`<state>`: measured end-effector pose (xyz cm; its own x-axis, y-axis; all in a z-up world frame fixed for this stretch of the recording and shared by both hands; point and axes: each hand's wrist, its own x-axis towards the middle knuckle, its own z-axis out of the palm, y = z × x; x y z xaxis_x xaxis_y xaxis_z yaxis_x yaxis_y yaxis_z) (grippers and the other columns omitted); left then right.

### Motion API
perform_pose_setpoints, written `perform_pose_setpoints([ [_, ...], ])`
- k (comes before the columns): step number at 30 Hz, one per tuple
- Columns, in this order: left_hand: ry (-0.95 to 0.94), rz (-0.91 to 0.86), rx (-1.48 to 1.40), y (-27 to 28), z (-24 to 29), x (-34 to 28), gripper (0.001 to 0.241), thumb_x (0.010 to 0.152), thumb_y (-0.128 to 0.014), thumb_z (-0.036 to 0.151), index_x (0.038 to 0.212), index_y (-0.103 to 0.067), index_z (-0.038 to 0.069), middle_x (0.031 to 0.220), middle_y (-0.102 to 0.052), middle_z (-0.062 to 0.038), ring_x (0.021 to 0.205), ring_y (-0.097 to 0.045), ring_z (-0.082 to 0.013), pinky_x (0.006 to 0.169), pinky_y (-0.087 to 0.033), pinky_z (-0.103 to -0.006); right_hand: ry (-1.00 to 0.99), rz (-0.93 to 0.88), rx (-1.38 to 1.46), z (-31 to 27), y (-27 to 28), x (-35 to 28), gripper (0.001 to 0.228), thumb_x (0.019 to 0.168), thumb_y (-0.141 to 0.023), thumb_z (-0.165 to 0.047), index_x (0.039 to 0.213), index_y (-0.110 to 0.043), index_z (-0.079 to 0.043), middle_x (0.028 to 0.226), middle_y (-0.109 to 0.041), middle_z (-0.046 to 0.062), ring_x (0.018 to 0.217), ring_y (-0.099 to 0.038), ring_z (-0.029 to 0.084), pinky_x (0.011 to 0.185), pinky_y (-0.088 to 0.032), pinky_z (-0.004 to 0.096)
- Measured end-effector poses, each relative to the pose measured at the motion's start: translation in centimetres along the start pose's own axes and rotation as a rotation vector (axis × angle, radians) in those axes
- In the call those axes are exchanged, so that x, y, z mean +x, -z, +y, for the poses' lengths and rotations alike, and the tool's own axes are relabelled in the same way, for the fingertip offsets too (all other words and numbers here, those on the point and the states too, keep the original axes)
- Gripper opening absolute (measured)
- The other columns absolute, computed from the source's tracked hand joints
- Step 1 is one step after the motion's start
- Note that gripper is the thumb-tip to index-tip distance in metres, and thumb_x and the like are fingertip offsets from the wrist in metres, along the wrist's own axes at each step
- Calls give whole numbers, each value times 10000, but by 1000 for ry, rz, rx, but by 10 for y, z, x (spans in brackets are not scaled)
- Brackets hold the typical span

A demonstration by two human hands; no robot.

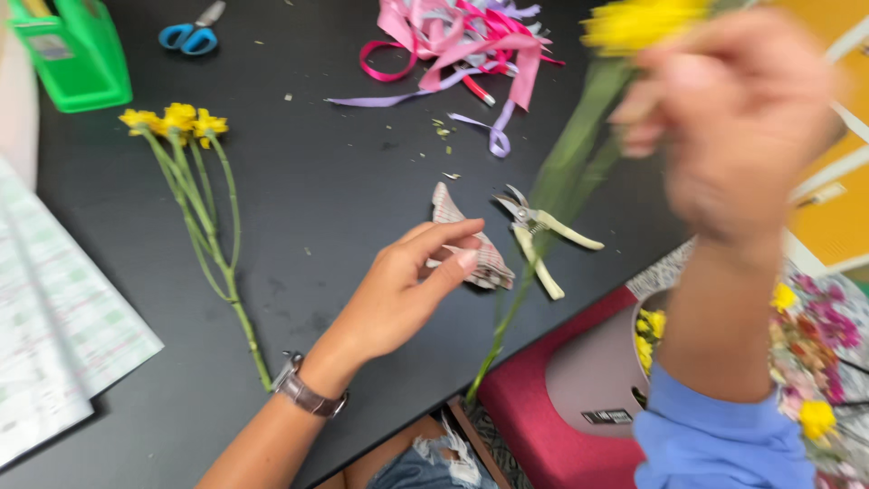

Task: The person cleans flower stems with a cloth, removes leaves, and places the flowers into a vase.

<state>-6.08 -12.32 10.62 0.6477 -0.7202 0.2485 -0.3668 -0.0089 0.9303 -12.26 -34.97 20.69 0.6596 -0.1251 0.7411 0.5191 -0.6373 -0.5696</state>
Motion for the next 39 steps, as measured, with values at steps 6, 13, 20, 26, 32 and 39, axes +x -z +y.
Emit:
perform_pose_setpoints([
  [6, 170, 52, -531, 37, -38, -3, 406, 898, -430, 287, 1198, -566, 49, 905, -639, -81, 696, -594, -127, 639, -528, -245, -89, -207, 348, 18, -142, 50, 43, 916, -537, -52, 903, -546, -12, 663, -589, 103, 512, -522, 110, 480, -466, 205],
  [13, 445, 321, -554, 81, -79, 1, 510, 753, -631, 221, 1216, -544, 26, 813, -613, -55, 670, -589, -130, 686, -572, -315, -507, -173, 547, 93, -236, 56, 90, 835, -594, -116, 802, -607, -33, 556, -582, 101, 396, -492, 88, 363, -417, 193],
  [20, 472, 532, -342, 92, -128, 17, 569, 753, -687, 59, 1266, -456, -25, 912, -652, -215, 704, -684, -241, 655, -616, -351, -481, -309, 91, 121, -227, 30, 299, 858, -625, -235, 1133, -607, -118, 917, -673, 153, 803, -683, 218, 599, -608, 319],
  [26, 548, 594, -200, 92, -116, 13, 621, 787, -648, 97, 1327, -366, -26, 944, -641, -232, 663, -683, -238, 619, -617, -282, -564, -945, -976, 49, -117, -38, 438, 821, -539, -445, 1162, -531, -171, 1075, -592, 96, 1104, -534, 276, 850, -503, 496],
  [32, 484, 589, -55, 86, -114, 9, 580, 802, -640, 107, 1294, -388, -68, 917, -612, -232, 600, -672, -214, 533, -611, -251, -295, -537, -808, 99, -122, -116, 305, 851, -593, -283, 1135, -544, -182, 937, -579, 26, 949, -607, 224, 777, -530, 360],
  [39, 440, 610, 0, 86, -132, 11, 555, 803, -637, 81, 1272, -398, -92, 854, -574, -192, 536, -658, -219, 448, -594, -264, 155, -569, -672, 39, -201, -130, 282, 815, -603, -390, 941, -608, -138, 828, -480, 8, 814, -534, 220, 637, -479, 310],
])
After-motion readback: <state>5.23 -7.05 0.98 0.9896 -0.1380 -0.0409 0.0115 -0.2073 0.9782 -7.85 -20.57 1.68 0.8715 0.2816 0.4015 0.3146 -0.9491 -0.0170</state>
